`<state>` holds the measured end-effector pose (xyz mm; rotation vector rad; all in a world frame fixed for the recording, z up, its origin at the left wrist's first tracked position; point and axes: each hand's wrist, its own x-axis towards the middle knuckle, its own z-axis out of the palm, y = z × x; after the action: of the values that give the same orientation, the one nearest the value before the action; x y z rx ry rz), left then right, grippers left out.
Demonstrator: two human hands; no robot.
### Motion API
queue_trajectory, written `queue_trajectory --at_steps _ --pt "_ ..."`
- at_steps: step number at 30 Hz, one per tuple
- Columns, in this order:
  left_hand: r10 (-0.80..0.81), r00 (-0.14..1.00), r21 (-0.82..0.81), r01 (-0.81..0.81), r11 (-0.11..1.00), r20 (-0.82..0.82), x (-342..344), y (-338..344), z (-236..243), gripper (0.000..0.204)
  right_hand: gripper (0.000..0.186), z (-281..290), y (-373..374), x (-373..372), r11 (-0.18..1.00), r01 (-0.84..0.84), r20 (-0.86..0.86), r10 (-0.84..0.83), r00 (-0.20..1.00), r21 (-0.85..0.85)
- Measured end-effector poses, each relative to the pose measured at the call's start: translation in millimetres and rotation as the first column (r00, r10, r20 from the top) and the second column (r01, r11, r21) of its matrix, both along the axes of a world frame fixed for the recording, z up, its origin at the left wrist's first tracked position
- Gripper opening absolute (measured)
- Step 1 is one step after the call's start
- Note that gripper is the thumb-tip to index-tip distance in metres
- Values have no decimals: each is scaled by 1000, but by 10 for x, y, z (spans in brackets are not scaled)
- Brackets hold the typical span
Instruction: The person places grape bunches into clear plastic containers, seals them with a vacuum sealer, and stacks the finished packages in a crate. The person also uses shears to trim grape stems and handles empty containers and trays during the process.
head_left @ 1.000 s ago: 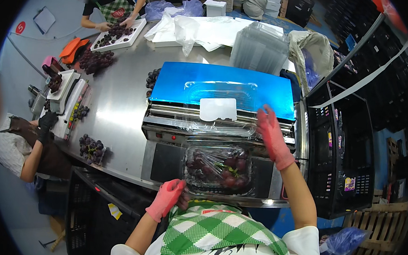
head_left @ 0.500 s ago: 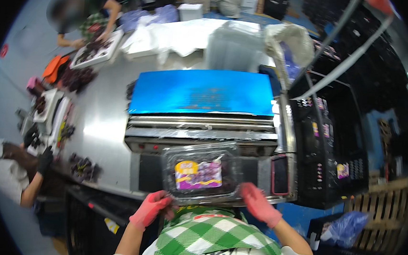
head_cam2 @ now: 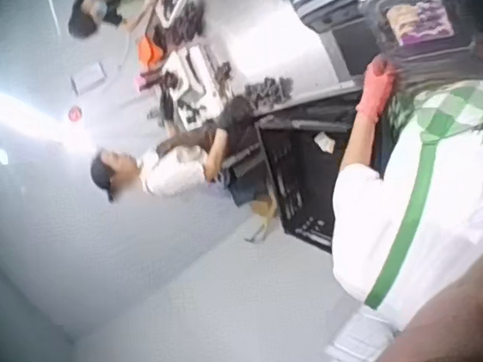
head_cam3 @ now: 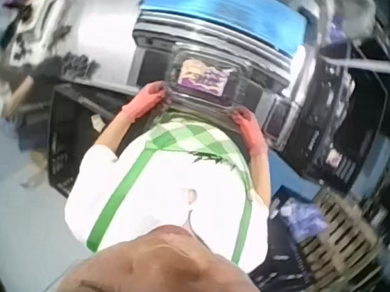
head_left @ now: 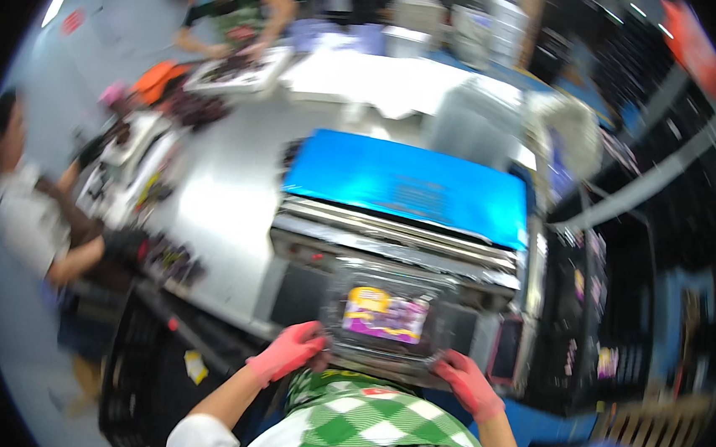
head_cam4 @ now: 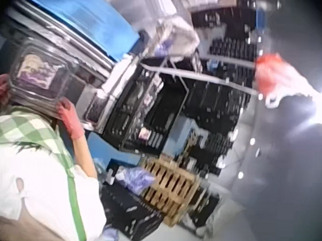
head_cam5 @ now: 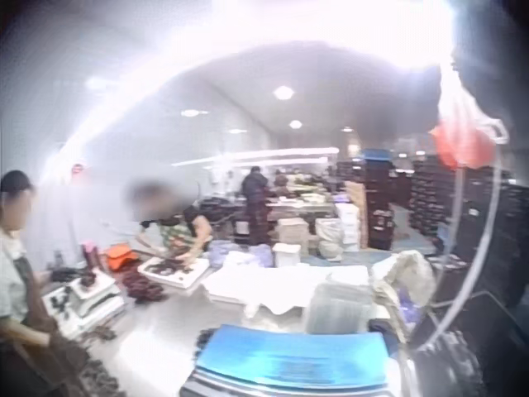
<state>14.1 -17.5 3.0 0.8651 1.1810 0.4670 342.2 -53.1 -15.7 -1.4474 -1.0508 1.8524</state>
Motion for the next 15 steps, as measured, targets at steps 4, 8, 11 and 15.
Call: queue_trajectory --at_steps 4,8,11,15 --pt "168 977 30 -173 984 133 -99 -170 122 18 10 178 12 -209 980 146 -347 -186 919 -138" --pt "597 747 240 -662 710 294 -137 -562 156 30 10 364 340 -734 994 17 -320 -50 946 -104" --pt "730 461 58 -862 504 505 -96 -770 181 54 12 365 536 -1173 978 -198 -243 207 948 58" --pt "647 71 -96 -971 220 760 -226 -807 183 54 13 447 542 -2079 850 -442 -255 513 820 287"
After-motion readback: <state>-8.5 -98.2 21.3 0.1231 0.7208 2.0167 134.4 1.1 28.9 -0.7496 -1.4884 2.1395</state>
